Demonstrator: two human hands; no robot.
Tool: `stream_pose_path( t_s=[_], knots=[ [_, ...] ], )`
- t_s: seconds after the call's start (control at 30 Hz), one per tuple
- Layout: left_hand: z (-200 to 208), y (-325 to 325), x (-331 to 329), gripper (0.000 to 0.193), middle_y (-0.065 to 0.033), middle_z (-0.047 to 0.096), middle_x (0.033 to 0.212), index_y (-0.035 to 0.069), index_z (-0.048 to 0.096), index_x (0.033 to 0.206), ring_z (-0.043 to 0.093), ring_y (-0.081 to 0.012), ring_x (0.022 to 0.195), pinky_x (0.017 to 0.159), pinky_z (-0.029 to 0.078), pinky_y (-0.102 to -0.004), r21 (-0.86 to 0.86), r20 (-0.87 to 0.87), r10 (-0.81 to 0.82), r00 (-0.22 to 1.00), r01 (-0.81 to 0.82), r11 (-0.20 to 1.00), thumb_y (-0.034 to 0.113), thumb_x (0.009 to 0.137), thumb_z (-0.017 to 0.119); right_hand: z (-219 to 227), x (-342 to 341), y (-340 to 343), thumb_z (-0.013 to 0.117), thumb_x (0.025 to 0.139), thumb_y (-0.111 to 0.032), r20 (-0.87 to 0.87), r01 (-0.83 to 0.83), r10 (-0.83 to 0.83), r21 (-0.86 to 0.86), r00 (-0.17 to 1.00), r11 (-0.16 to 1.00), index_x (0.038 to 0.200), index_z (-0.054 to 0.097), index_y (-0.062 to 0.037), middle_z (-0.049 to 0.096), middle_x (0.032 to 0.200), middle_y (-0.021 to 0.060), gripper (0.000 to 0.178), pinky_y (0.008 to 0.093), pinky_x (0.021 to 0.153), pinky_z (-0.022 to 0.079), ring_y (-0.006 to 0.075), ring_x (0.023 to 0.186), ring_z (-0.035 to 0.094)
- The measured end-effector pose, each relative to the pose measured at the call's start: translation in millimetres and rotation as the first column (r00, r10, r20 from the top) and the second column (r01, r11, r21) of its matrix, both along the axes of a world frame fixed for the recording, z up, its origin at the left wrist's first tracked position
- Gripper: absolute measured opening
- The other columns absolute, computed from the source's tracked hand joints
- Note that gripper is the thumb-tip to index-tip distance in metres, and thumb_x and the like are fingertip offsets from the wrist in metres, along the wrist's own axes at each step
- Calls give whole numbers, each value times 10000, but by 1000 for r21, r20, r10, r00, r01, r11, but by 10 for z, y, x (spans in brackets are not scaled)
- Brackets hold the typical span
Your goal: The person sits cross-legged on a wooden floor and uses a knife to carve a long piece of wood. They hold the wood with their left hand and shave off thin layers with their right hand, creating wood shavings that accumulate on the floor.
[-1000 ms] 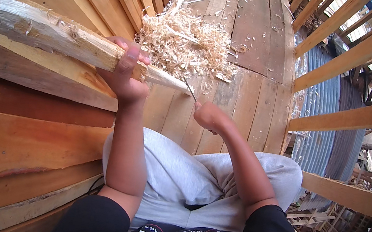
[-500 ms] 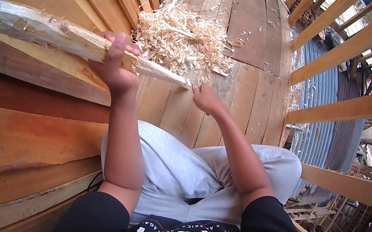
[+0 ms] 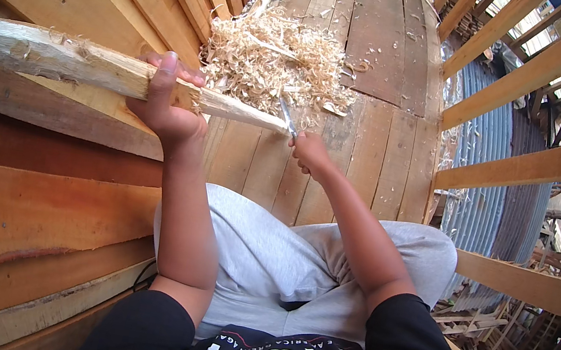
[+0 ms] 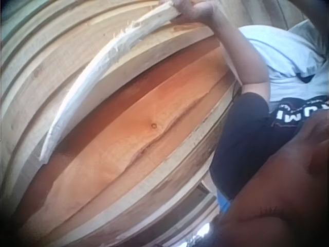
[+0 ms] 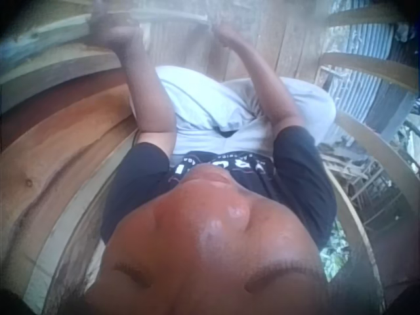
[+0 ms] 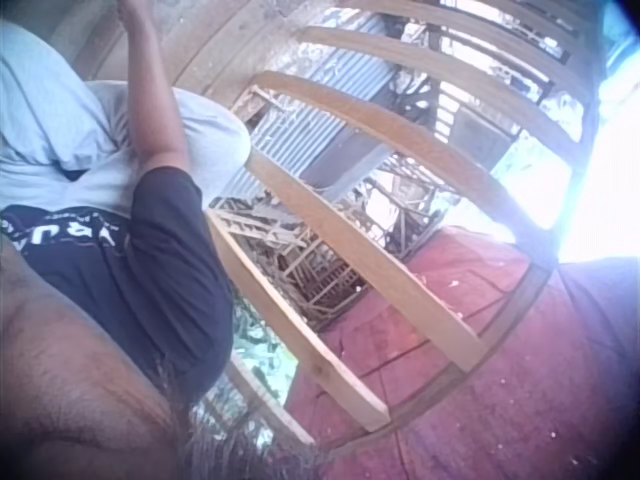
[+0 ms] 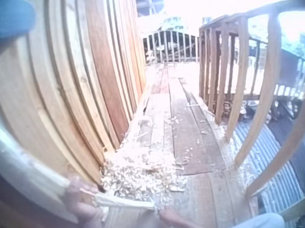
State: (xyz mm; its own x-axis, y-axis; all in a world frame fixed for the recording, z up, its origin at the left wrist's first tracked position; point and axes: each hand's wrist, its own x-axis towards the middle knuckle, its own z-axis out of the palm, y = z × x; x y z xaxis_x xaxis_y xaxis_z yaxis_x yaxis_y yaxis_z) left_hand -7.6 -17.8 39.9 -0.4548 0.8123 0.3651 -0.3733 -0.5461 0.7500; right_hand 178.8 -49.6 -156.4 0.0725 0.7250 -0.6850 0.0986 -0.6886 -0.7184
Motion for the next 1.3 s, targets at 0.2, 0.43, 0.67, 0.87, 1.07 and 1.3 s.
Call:
stream_pose_path(
  t_s=[0.2, 0.43, 0.67, 0.87, 1.07, 1.3],
  knots=[
    [28, -29, 27, 166, -32, 460, 603, 84, 510, 832, 473, -139, 540, 521, 455, -295, 1, 30, -25, 999, 25, 1000, 177, 813, 647, 194, -30, -6, 447, 968, -501, -121, -8, 3, -35, 993, 999, 806, 496, -92, 394, 621, -3, 443, 275, 389, 237, 86, 435, 291],
    [24, -40, 59, 163, -30, 456, 598, 92, 503, 818, 466, -148, 533, 524, 438, -304, 5, 34, 1, 999, -1, 1000, 190, 828, 632, 269, -30, -10, 445, 939, -612, -60, -46, 45, -7, 997, 999, 670, 368, -164, 302, 549, -47, 529, 278, 379, 186, 76, 416, 224],
    [82, -81, 71, 176, -32, 460, 596, 97, 512, 775, 457, -152, 513, 528, 428, -306, -1, 45, 13, 999, -13, 1000, 208, 828, 638, 221, 142, 90, 410, 949, -629, -322, -164, 107, -155, 941, 974, 588, 221, -203, 189, 530, -83, 590, 268, 387, 105, 65, 422, 139],
    [93, -87, 30, 183, -36, 463, 598, 96, 521, 782, 461, -154, 520, 530, 425, -303, 19, 44, -20, 999, 19, 1000, 227, 824, 641, 320, 270, 97, 373, 980, -590, -547, -224, 81, -201, 833, 954, 599, 236, -203, 184, 523, -96, 560, 261, 376, 89, 54, 418, 126],
    [68, -75, 20, 180, -35, 459, 596, 96, 519, 790, 457, -153, 534, 530, 424, -304, 40, 39, -59, 998, 57, 998, 231, 832, 631, 249, 238, 101, 343, 1012, -490, -407, -160, 86, -151, 910, 976, 728, 402, -150, 274, 560, -79, 447, 259, 391, 208, 54, 438, 197],
    [56, -60, 10, 168, -37, 458, 595, 97, 515, 791, 456, -153, 537, 530, 424, -304, 41, 23, -53, 998, 52, 998, 224, 832, 615, 84, 170, 111, 341, 1032, -427, -69, -158, 162, 66, 984, 985, 887, 556, -93, 446, 633, -18, 423, 265, 418, 326, 81, 473, 360]
  ],
)
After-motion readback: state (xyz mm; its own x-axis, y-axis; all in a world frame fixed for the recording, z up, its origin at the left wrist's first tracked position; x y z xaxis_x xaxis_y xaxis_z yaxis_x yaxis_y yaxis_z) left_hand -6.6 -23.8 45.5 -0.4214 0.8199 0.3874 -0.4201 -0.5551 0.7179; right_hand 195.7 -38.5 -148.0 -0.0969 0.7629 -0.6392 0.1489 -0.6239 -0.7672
